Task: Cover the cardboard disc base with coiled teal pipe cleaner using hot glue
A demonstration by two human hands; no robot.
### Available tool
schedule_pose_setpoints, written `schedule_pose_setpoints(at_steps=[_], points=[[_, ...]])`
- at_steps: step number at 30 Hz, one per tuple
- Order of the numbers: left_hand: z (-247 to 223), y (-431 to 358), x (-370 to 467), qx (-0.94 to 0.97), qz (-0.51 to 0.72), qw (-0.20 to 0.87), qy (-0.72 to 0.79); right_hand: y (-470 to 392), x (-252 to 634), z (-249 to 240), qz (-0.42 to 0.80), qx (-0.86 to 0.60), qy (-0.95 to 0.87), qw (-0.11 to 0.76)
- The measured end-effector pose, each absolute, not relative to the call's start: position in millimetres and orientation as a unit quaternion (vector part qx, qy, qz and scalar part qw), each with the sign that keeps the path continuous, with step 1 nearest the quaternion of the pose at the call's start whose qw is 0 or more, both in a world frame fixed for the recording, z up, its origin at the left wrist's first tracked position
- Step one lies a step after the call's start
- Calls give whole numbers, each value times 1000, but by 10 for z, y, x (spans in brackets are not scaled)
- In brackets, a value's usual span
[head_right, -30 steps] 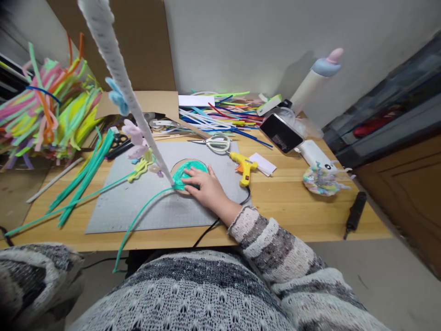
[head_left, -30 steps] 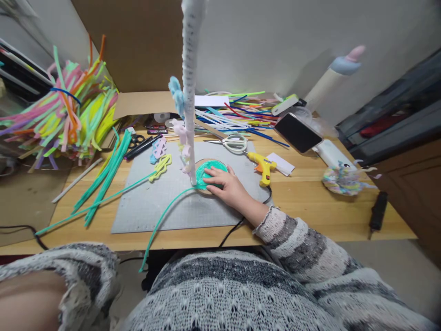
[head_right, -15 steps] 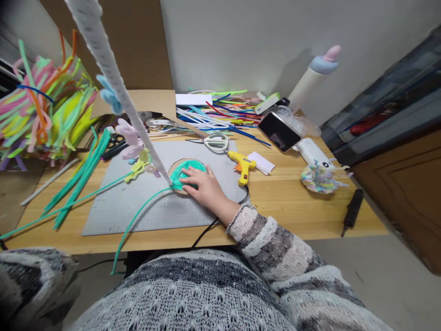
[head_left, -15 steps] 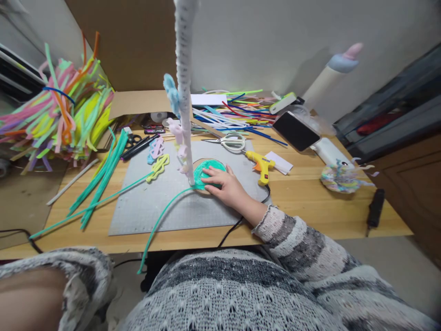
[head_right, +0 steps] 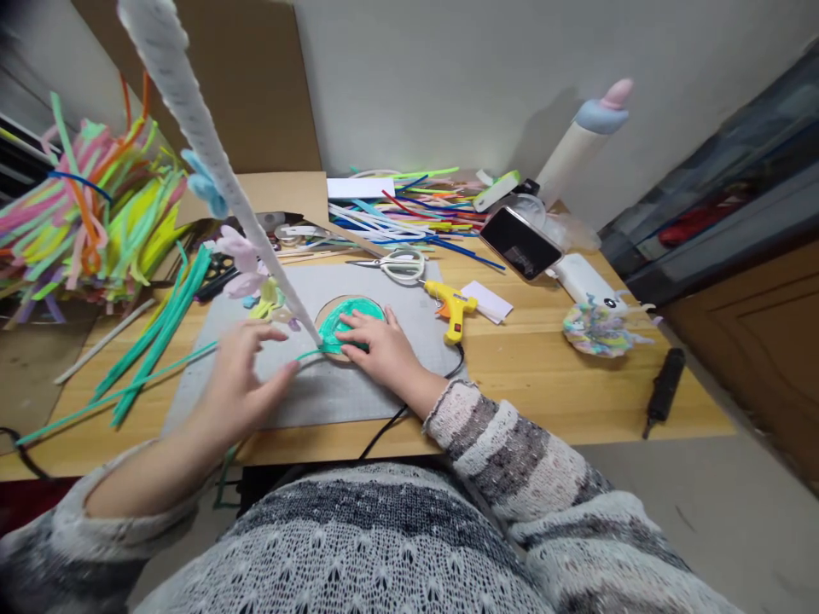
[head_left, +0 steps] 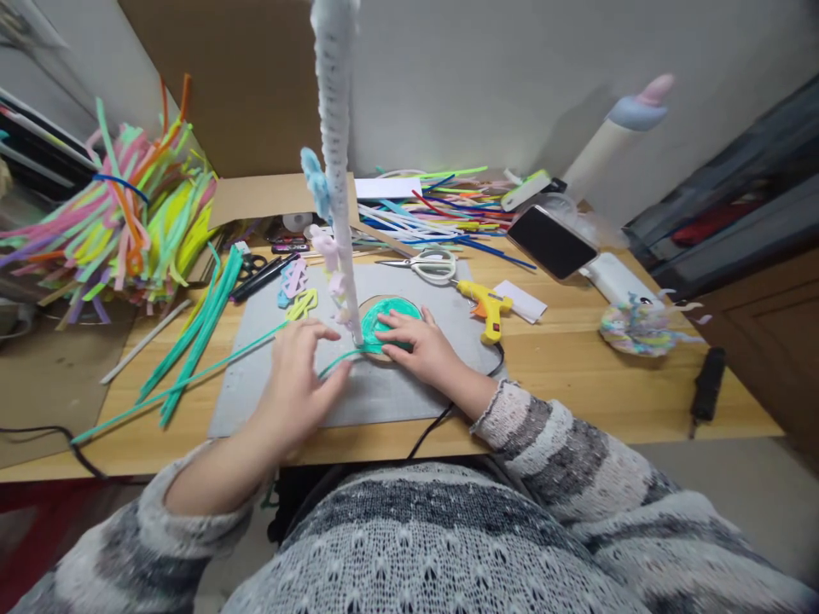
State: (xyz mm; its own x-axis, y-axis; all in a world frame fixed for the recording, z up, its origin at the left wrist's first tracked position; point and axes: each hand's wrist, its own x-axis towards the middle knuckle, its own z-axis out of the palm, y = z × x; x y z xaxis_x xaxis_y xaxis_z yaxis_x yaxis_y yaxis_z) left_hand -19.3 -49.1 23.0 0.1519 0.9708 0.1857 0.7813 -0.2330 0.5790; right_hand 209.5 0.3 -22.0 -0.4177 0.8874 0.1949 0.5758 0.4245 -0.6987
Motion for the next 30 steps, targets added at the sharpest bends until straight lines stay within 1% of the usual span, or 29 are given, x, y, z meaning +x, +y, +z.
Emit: schedule_pose_setpoints(at_steps=[3, 6, 7, 9, 12, 17, 24, 30], points=[[95, -324, -99, 738, 256, 212, 587, 8, 2093, -237, 267, -460, -799, 281], [-15, -185, -24, 667, 257, 367, 596, 14, 2096, -246, 259, -459, -805, 274], [-38, -156, -4, 649, 261, 397, 595, 16, 2097, -245, 255, -457, -807, 272], [-63, -124, 25, 643, 259, 411, 592, 16, 2097, -236, 248, -458, -811, 269], [-68, -123, 45, 669, 242, 372, 596, 0, 2081, -211, 235, -467, -809, 269], [-65, -154, 31, 707, 254, 301, 588, -57, 2021, -188, 218, -487, -795, 289], [-52, -125, -39, 810, 202, 198, 514, -87, 1969, -203, 203, -497, -789, 299], [-109, -102, -111, 842, 189, 153, 481, -86, 1968, -216, 196, -496, -789, 305]])
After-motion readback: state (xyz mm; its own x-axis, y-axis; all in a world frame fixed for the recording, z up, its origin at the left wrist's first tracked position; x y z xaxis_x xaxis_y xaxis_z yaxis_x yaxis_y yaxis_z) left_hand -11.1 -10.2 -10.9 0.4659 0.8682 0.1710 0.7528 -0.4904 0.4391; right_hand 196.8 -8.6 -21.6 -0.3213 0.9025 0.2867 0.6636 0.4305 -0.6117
